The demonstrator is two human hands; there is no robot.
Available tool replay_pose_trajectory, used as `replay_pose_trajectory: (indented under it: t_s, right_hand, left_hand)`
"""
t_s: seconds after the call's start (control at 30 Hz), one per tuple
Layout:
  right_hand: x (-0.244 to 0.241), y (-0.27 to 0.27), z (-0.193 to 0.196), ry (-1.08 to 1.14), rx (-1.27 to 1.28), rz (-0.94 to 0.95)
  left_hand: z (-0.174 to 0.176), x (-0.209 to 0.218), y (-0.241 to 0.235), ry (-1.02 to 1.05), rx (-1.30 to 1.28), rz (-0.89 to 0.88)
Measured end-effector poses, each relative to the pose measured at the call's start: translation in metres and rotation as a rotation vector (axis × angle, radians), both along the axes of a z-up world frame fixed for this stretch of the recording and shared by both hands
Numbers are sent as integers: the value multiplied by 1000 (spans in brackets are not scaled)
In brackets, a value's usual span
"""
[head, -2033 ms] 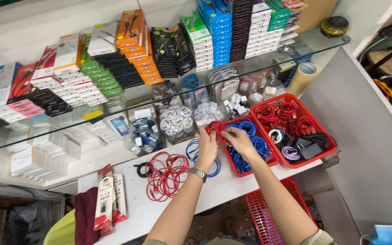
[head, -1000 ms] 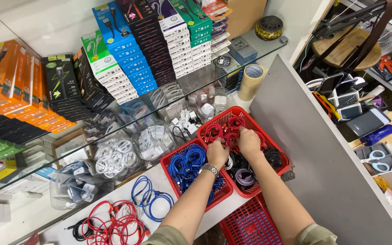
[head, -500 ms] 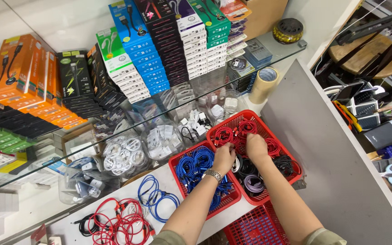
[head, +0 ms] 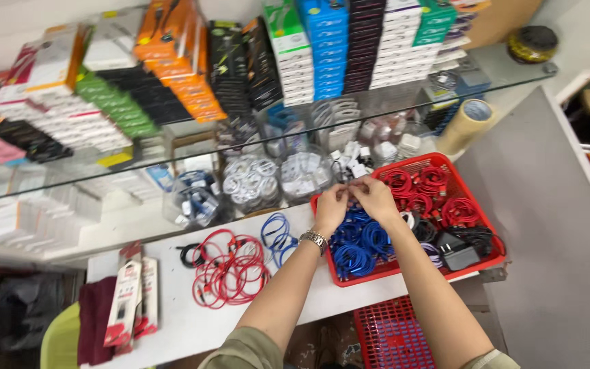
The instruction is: The person picks up red, blue, and white USB cables from a table, untangles them, coils them by hand, and places them into red plastic baskets. The person repeats this process for multiple cables of different colors.
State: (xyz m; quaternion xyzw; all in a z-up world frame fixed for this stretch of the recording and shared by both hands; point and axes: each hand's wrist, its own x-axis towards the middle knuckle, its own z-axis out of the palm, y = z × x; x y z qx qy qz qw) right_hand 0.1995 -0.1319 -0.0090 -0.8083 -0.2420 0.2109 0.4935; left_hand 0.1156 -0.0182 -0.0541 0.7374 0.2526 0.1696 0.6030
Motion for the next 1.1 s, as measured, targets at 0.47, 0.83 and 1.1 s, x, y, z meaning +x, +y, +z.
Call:
replay_pose_trajectory:
  t_s: [0.47, 0.83, 1.1]
  right_hand:
    - [-167, 170, -85, 115, -101, 364]
    - [-264, 231, -73, 348, -134, 640]
    - [-216, 218, 110, 234, 12, 594]
  left_hand:
    - [-30, -223, 177, 53, 272, 364]
    - [-16, -358, 240, 91, 411, 411]
    - [26, -328, 237, -4, -135, 25]
